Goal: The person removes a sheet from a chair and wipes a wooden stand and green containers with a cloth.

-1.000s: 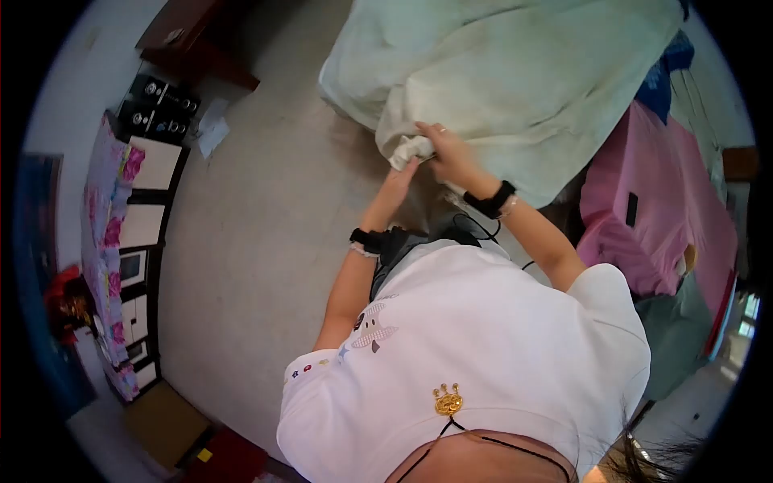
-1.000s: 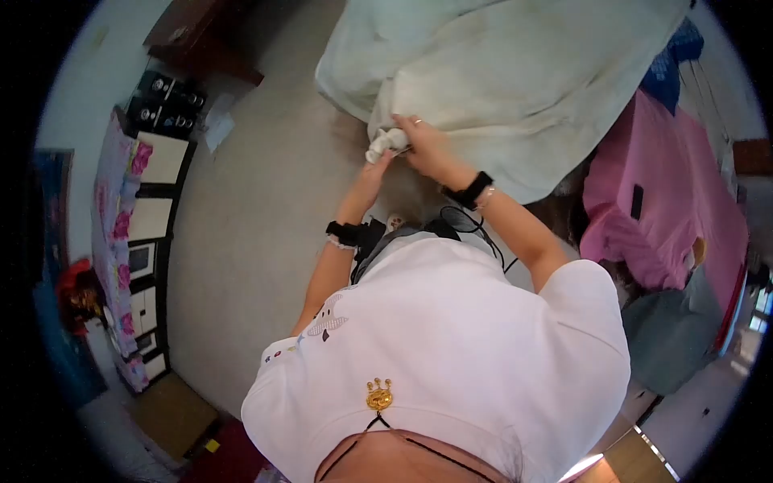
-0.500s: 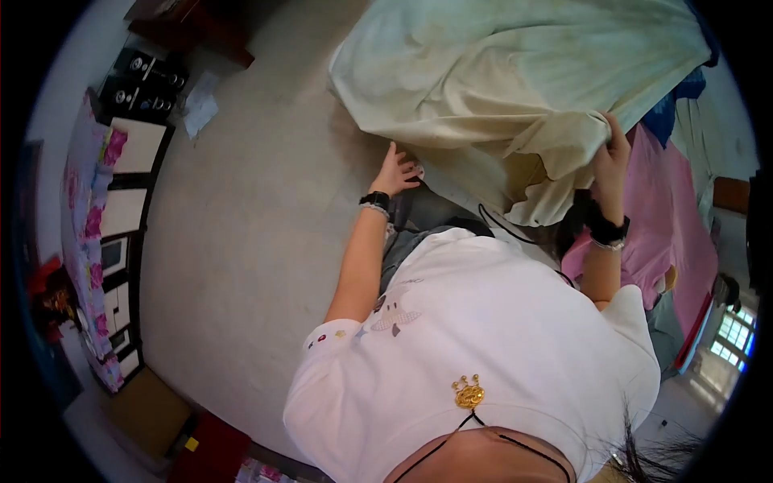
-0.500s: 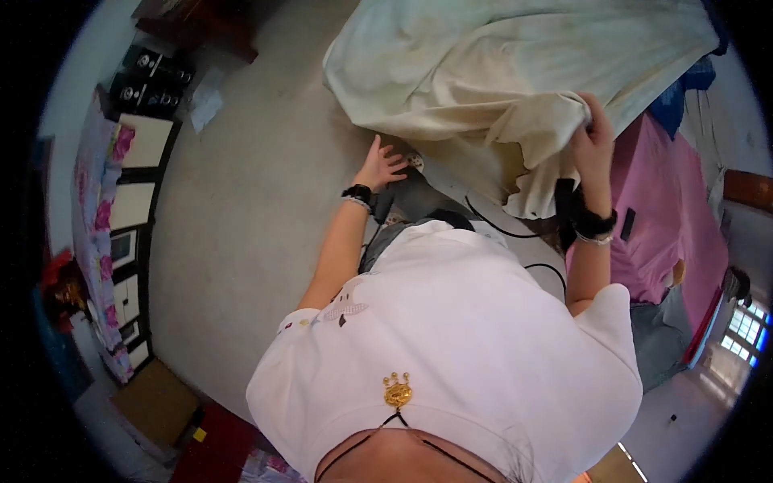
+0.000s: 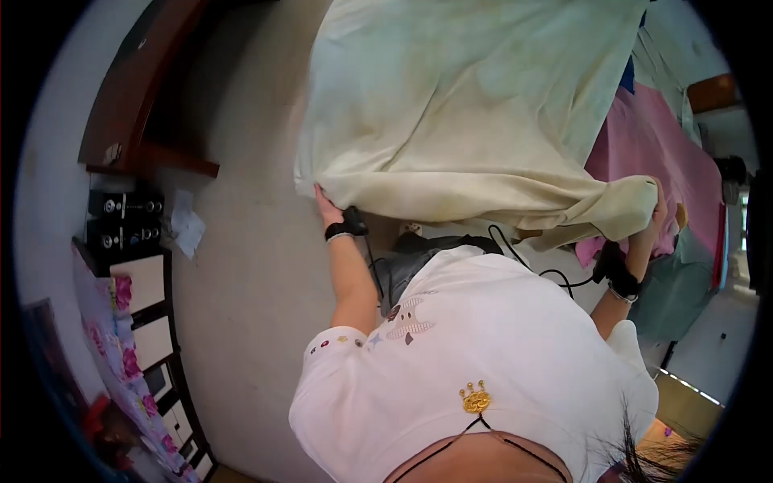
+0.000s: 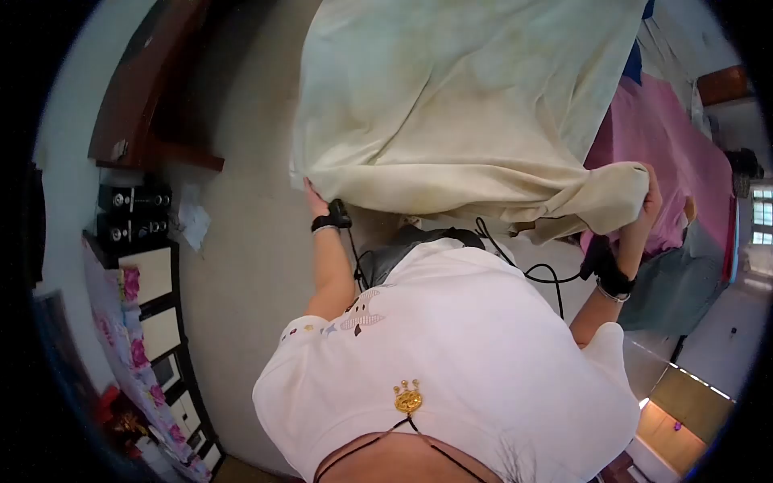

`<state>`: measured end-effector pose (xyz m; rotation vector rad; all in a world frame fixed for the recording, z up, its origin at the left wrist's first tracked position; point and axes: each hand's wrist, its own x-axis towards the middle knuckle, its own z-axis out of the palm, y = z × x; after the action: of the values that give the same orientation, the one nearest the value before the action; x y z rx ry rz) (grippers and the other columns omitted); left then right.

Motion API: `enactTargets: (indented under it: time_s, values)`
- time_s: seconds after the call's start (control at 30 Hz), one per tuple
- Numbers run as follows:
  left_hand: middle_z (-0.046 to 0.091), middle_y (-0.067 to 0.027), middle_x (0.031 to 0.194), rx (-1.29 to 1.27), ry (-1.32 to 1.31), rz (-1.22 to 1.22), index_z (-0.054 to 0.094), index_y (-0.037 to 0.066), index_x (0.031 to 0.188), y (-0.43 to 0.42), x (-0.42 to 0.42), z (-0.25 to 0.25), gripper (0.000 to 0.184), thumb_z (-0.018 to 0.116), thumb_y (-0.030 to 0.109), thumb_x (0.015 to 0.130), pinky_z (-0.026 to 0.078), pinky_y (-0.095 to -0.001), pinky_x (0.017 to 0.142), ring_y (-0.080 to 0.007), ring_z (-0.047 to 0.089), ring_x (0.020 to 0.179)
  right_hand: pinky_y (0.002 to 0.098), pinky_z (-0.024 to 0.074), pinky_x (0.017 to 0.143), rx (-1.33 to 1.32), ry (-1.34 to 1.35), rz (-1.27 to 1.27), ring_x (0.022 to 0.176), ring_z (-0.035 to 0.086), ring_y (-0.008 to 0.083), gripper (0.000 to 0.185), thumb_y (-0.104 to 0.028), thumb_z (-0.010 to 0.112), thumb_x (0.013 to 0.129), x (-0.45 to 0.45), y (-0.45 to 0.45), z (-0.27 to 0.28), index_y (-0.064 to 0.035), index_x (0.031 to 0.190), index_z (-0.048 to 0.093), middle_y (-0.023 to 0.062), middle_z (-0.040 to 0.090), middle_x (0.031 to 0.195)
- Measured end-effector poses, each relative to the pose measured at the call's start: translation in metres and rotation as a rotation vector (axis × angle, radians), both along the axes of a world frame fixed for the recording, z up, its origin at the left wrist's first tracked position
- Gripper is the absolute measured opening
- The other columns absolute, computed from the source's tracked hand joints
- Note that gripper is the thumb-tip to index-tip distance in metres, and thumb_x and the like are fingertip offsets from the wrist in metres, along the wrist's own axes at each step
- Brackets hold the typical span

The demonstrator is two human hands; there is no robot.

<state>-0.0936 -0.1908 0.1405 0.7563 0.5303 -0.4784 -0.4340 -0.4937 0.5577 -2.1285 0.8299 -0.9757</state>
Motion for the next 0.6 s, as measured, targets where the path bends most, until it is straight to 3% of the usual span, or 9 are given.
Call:
enactTargets:
  time_s: [0.07,0.17,0.23,0.37,0.5,0.6]
  values:
    - [0.046,-0.0098,0.112,-0.074,-0.033,-0.245,0.041,0.003,0.111,0.012,0.032,0.049,0.047,0.041,0.039,0.081,0.035,-0.0334,0.086,-0.0241,0.044,0.101,0.018,0.0363,0.065,-0.032,0.03,-0.048,0.072,0.046,0.0069,0.018,0.001,0.046,0.071,-0.002,-0.004,-0.007,-0.001,0.088,0.05,-0.0003,0.05,0.079]
    - [0.053,-0.0103,0.098,0.038,-0.218,-0.244,0.046,-0.003,0.105,0.006,0.078,0.105,0.043,0.042,0.033,0.082,0.038,-0.0295,0.081,-0.0206,0.051,0.089,0.0195,0.0373,0.068,-0.022,0.029,-0.13,0.075,0.047,0.0085,0.021,-0.001,0.046,0.073,-0.015,-0.025,-0.034,-0.0011,0.093,0.051,0.0014,0.052,0.082]
    - [0.053,-0.0095,0.097,0.299,-0.574,-0.282,0.048,-0.003,0.103,-0.009,0.093,0.183,0.037,0.045,0.028,0.082,0.039,-0.0301,0.078,-0.0188,0.051,0.087,0.0209,0.0379,0.07,0.053,0.036,-0.217,0.077,0.049,0.01,0.021,-0.002,0.046,0.074,-0.035,-0.038,-0.053,0.0002,0.095,0.05,0.0037,0.054,0.084]
    - [0.057,-0.0065,0.085,0.738,-1.0,-0.3,0.054,-0.006,0.09,-0.036,0.143,0.278,0.033,0.048,0.025,0.081,0.04,-0.0244,0.068,-0.0139,0.052,0.075,0.025,0.0392,0.071,0.034,0.196,-0.415,0.081,0.05,0.0138,0.024,-0.009,0.045,0.077,-0.069,-0.021,-0.109,-0.0009,0.099,0.049,0.0065,0.055,0.091]
    - [0.057,-0.0075,0.082,0.745,-1.041,-0.271,0.054,-0.008,0.089,-0.014,0.198,0.316,0.037,0.046,0.027,0.082,0.04,-0.0248,0.067,-0.0139,0.051,0.074,0.0262,0.0383,0.074,0.322,0.084,-0.646,0.087,0.048,0.0173,0.028,-0.016,0.043,0.079,-0.034,0.085,-0.115,-0.0039,0.104,0.048,0.0073,0.051,0.1]
    - [0.057,-0.0088,0.082,0.747,-1.08,-0.293,0.053,-0.008,0.09,-0.01,0.218,0.307,0.041,0.044,0.031,0.083,0.039,-0.0253,0.066,-0.014,0.051,0.074,0.0271,0.0363,0.078,0.307,0.044,-0.78,0.09,0.047,0.0192,0.031,-0.016,0.043,0.079,-0.032,0.13,-0.147,-0.0027,0.107,0.046,0.009,0.05,0.101]
